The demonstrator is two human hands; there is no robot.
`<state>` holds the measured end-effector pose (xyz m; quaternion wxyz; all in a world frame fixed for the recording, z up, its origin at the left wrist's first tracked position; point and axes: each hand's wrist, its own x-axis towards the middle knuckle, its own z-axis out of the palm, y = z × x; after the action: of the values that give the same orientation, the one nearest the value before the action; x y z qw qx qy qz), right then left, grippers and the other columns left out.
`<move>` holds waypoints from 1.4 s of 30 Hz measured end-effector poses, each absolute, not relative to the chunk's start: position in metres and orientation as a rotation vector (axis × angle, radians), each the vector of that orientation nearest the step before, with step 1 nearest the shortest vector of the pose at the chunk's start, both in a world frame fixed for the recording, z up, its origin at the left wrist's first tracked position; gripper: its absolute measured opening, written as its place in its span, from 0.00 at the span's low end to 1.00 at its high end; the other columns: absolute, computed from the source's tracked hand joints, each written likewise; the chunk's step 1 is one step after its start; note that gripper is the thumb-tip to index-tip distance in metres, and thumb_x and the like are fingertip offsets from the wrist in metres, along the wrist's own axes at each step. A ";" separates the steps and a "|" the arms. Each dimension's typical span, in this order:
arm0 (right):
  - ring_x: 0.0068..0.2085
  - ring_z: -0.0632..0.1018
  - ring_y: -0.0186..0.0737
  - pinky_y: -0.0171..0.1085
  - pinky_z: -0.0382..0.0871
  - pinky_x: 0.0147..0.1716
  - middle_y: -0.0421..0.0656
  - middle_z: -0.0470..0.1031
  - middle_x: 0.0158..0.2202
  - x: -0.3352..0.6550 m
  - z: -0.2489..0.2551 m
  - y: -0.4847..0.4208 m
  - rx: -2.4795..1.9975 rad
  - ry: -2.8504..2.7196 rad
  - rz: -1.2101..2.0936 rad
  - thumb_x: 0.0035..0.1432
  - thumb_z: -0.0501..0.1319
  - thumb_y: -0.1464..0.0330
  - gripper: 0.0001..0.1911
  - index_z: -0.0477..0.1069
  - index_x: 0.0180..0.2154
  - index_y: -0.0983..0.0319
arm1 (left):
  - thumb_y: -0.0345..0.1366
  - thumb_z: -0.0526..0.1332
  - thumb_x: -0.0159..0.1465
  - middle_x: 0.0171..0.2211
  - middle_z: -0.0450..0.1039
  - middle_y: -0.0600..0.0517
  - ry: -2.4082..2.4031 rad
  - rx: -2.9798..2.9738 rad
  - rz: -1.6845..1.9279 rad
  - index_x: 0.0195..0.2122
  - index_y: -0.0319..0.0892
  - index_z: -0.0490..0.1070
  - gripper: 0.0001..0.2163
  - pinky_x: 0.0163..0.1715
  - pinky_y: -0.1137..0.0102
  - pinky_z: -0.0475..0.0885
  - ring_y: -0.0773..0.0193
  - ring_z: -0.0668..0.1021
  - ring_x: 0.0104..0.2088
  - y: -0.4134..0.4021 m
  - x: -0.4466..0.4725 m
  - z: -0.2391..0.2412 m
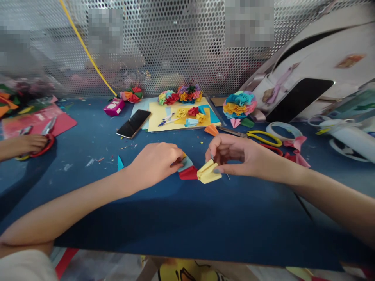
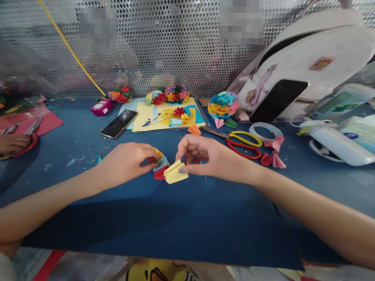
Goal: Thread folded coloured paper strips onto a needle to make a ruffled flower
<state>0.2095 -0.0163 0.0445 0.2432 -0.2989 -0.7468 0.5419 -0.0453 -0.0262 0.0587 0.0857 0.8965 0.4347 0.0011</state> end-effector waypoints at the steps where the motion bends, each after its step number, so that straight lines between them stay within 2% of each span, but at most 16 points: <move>1: 0.34 0.78 0.34 0.34 0.75 0.35 0.42 0.77 0.39 0.210 0.047 -0.017 -0.825 -2.044 1.451 0.58 0.70 0.63 0.13 0.68 0.39 0.60 | 0.31 0.63 0.67 0.35 0.79 0.50 1.298 2.661 -0.012 0.35 0.40 0.78 0.05 0.27 0.69 0.60 0.60 0.80 0.34 -0.028 -0.044 0.058; 10: 0.35 0.78 0.37 0.36 0.74 0.35 0.43 0.77 0.37 0.197 0.034 -0.023 -0.886 -2.086 1.312 0.60 0.68 0.59 0.12 0.73 0.38 0.60 | 0.30 0.61 0.68 0.33 0.79 0.50 1.236 2.518 0.067 0.37 0.41 0.81 0.07 0.34 0.68 0.66 0.59 0.80 0.34 -0.035 -0.041 0.056; 14: 0.34 0.77 0.35 0.35 0.73 0.35 0.41 0.77 0.37 0.191 0.020 -0.024 -0.939 -2.102 1.216 0.61 0.67 0.61 0.09 0.72 0.38 0.60 | 0.31 0.60 0.69 0.33 0.79 0.49 1.244 2.524 0.091 0.35 0.39 0.80 0.09 0.34 0.67 0.67 0.59 0.80 0.35 -0.036 -0.041 0.056; 23: 0.31 0.73 0.33 0.34 0.70 0.32 0.42 0.73 0.39 0.189 0.011 -0.031 -0.867 -2.211 0.894 0.61 0.66 0.68 0.04 0.72 0.38 0.59 | 0.32 0.61 0.70 0.38 0.77 0.48 1.191 2.489 0.118 0.41 0.38 0.79 0.07 0.39 0.67 0.70 0.59 0.80 0.38 -0.040 -0.039 0.057; 32: 0.30 0.73 0.32 0.32 0.68 0.30 0.39 0.74 0.33 0.188 0.012 -0.030 -0.905 -2.215 0.974 0.62 0.65 0.65 0.06 0.72 0.37 0.60 | 0.30 0.64 0.67 0.36 0.73 0.52 1.167 2.442 0.209 0.38 0.39 0.75 0.01 0.37 0.70 0.67 0.63 0.77 0.36 -0.042 -0.037 0.055; 37: 0.30 0.73 0.32 0.32 0.68 0.30 0.39 0.76 0.33 0.192 0.016 -0.025 -0.900 -2.195 1.111 0.64 0.65 0.62 0.08 0.73 0.37 0.60 | 0.28 0.65 0.66 0.34 0.72 0.53 1.131 2.430 0.268 0.35 0.39 0.74 0.02 0.34 0.72 0.65 0.66 0.75 0.33 -0.041 -0.038 0.051; 40: 0.31 0.74 0.33 0.32 0.69 0.32 0.41 0.77 0.35 0.196 0.016 -0.018 -0.803 -2.246 0.985 0.67 0.60 0.68 0.05 0.74 0.40 0.60 | 0.26 0.65 0.65 0.33 0.72 0.54 1.098 2.439 0.323 0.35 0.39 0.74 0.03 0.33 0.73 0.65 0.67 0.75 0.32 -0.040 -0.038 0.050; 42: 0.35 0.76 0.35 0.33 0.71 0.36 0.43 0.77 0.39 0.198 0.014 -0.014 -0.708 -2.314 0.868 0.66 0.60 0.71 0.06 0.75 0.43 0.60 | 0.25 0.65 0.65 0.33 0.71 0.54 1.085 2.431 0.339 0.35 0.40 0.74 0.04 0.33 0.73 0.65 0.68 0.74 0.32 -0.040 -0.038 0.050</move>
<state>0.1982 -0.0144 0.0143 0.2813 -0.2643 -0.8637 0.3241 -0.0377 -0.0399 0.0497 0.2268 0.8823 0.3937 0.1232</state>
